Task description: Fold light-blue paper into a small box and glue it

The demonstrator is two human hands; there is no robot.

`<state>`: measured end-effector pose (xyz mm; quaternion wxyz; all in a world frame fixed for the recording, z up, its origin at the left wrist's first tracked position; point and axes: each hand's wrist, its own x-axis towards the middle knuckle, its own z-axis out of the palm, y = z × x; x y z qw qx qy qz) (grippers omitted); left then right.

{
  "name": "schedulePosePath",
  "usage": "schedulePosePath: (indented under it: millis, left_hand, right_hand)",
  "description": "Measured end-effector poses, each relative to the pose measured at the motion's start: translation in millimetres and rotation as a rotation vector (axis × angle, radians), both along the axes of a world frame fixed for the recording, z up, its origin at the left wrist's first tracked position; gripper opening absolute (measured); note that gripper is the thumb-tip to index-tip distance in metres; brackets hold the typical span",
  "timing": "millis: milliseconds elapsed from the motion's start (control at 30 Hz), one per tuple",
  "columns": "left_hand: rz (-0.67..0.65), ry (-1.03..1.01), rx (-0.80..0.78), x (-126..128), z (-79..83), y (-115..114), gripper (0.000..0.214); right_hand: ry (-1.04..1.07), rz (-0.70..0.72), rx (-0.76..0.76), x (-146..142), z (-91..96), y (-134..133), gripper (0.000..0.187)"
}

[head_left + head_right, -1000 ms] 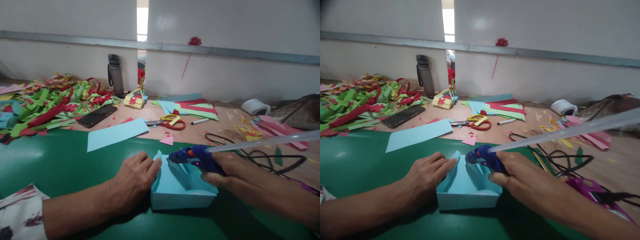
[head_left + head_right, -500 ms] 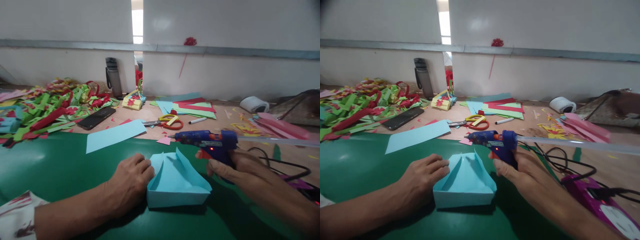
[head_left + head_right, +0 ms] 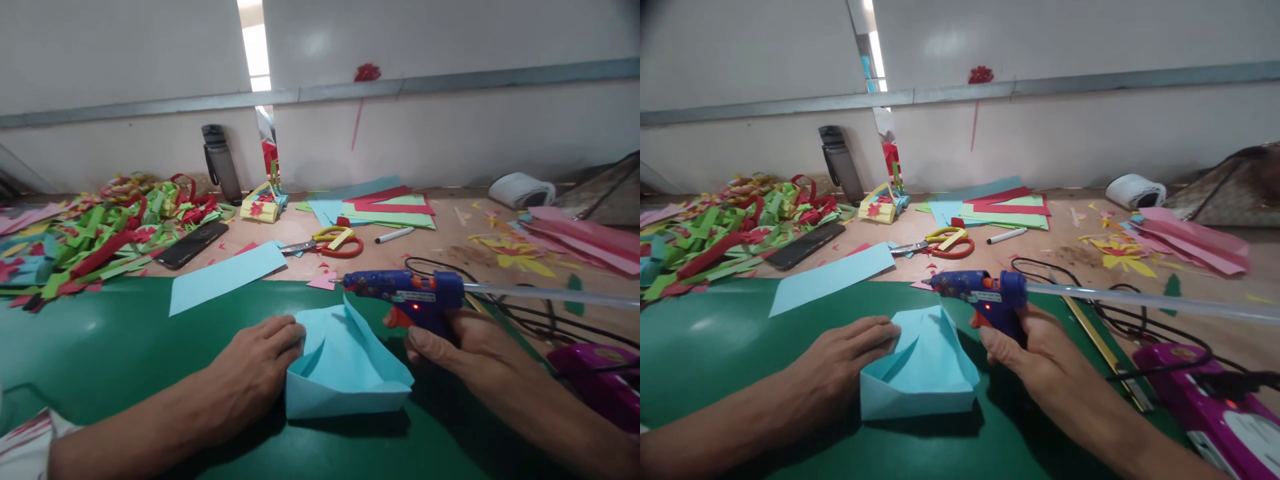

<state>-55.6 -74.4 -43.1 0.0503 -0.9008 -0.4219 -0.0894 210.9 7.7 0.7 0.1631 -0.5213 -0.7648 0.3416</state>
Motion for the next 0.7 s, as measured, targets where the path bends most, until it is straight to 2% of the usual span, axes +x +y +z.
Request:
schedulePosePath:
  millis: [167, 500, 700]
  left_hand:
    - [-0.003, 0.031, 0.010, -3.1, 1.0, -2.0, 0.032]
    - [0.162, 0.185, -0.239, -7.7, 9.9, -10.9, 0.048]
    - [0.143, 0.161, -0.429, -11.0, 27.3, -21.0, 0.044]
  right_hand:
    - [0.013, -0.009, 0.002, -0.5, 1.4, -0.2, 0.048]
    - [0.054, -0.012, -0.034, 0.1, -0.3, 0.3, 0.048]
    - [0.086, 0.000, 0.001, 0.7, -3.8, 1.0, 0.045]
